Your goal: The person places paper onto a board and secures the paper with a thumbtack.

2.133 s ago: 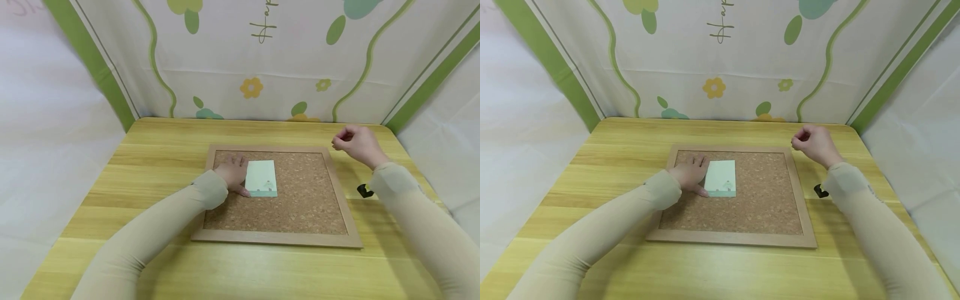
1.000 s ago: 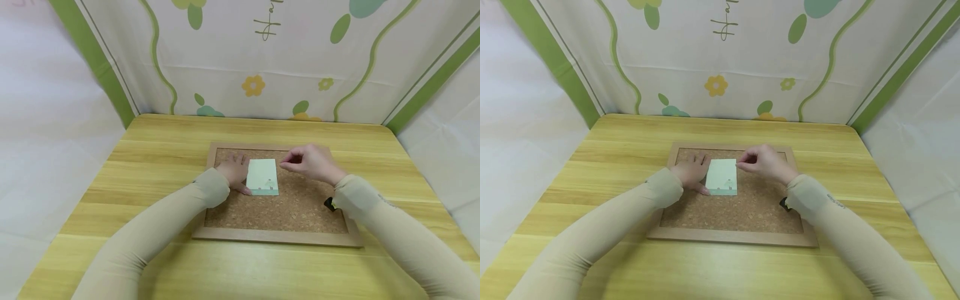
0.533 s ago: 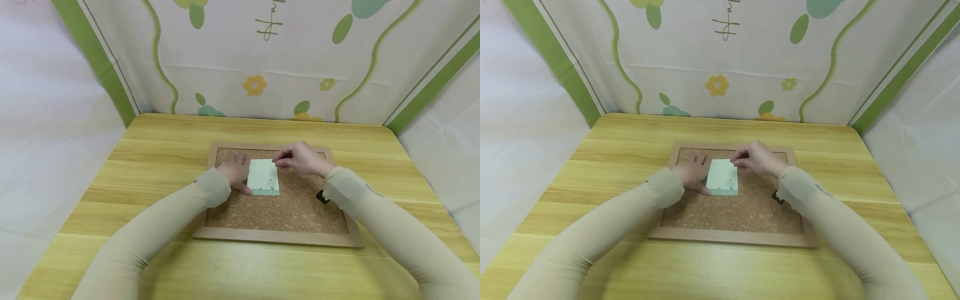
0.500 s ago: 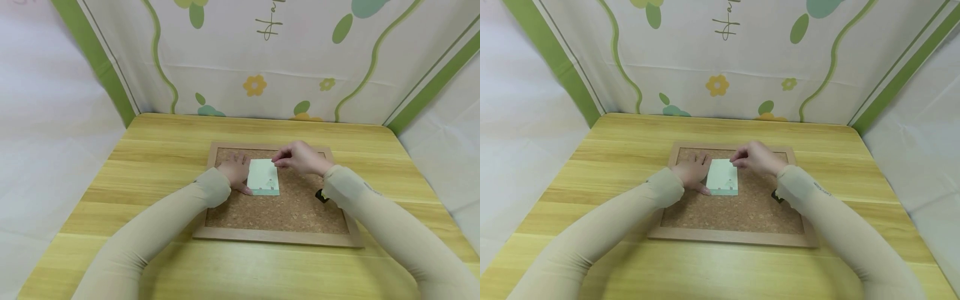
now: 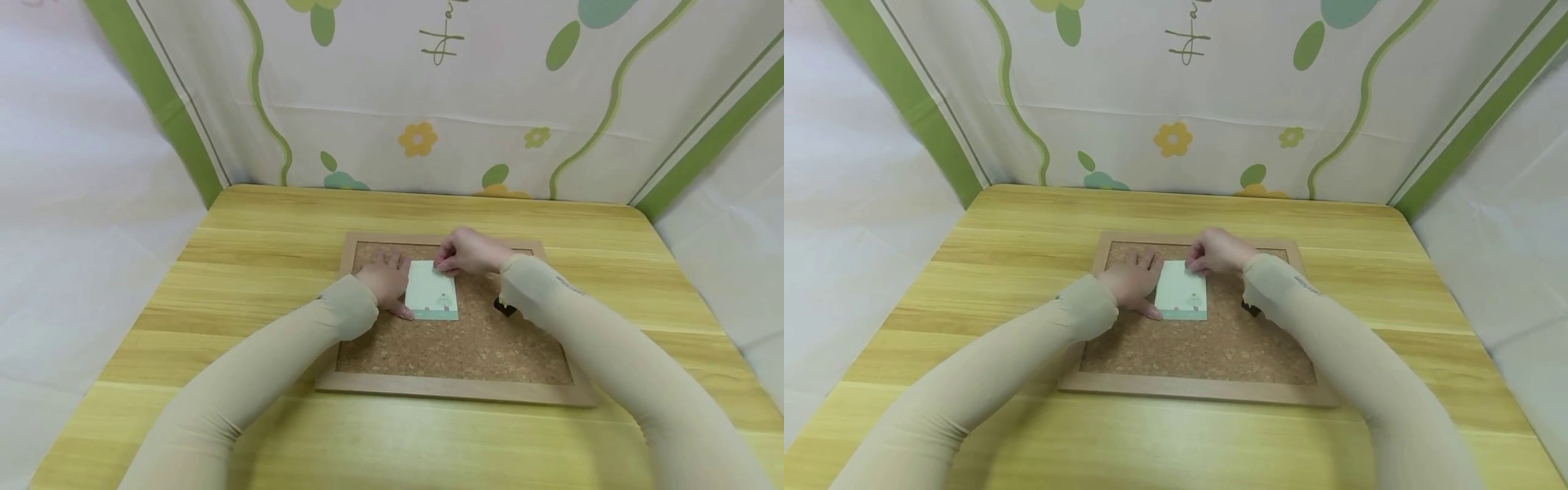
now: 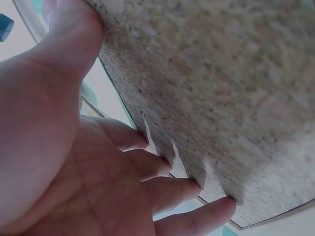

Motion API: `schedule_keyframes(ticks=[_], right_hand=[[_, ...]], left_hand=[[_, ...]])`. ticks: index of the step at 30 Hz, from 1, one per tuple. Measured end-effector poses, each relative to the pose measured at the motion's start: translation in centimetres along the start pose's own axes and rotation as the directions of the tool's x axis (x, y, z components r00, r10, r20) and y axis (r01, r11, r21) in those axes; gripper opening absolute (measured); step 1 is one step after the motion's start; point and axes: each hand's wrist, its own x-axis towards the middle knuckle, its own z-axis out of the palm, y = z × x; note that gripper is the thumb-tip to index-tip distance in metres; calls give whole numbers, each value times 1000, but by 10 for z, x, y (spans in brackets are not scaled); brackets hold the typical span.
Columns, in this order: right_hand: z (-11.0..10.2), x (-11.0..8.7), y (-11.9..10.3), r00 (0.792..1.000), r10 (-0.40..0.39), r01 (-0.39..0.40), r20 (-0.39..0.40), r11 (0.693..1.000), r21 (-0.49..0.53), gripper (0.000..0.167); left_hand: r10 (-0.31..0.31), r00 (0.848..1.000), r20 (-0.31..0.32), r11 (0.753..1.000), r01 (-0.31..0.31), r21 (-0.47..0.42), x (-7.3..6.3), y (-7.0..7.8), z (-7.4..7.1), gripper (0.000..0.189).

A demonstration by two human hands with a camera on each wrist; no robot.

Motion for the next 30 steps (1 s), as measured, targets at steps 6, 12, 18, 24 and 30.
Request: schedule_keyframes(ticks=[6, 12, 18, 24, 30], right_hand=[[0, 11, -5, 995, 89, -91, 48, 996, 26, 4], [-4, 22, -12, 984, 145, -142, 101, 989, -37, 8], [-6, 35, -18, 965, 199, -189, 168, 979, -77, 13], [-7, 42, -22, 944, 266, -250, 196, 963, -102, 13], [-7, 42, -29, 932, 307, -285, 191, 949, -131, 13]], left_hand=[[4, 1000, 12, 1000, -4, 4, 0, 1, -1, 118], [-6, 1000, 13, 1000, 6, -3, 1, 1, -1, 119], [-12, 1000, 10, 1000, 12, 6, 2, 1, 0, 120], [-11, 1000, 2, 1000, 11, -9, 1, 1, 0, 119], [-2, 1000, 1, 1000, 2, -5, 0, 1, 0, 118]])
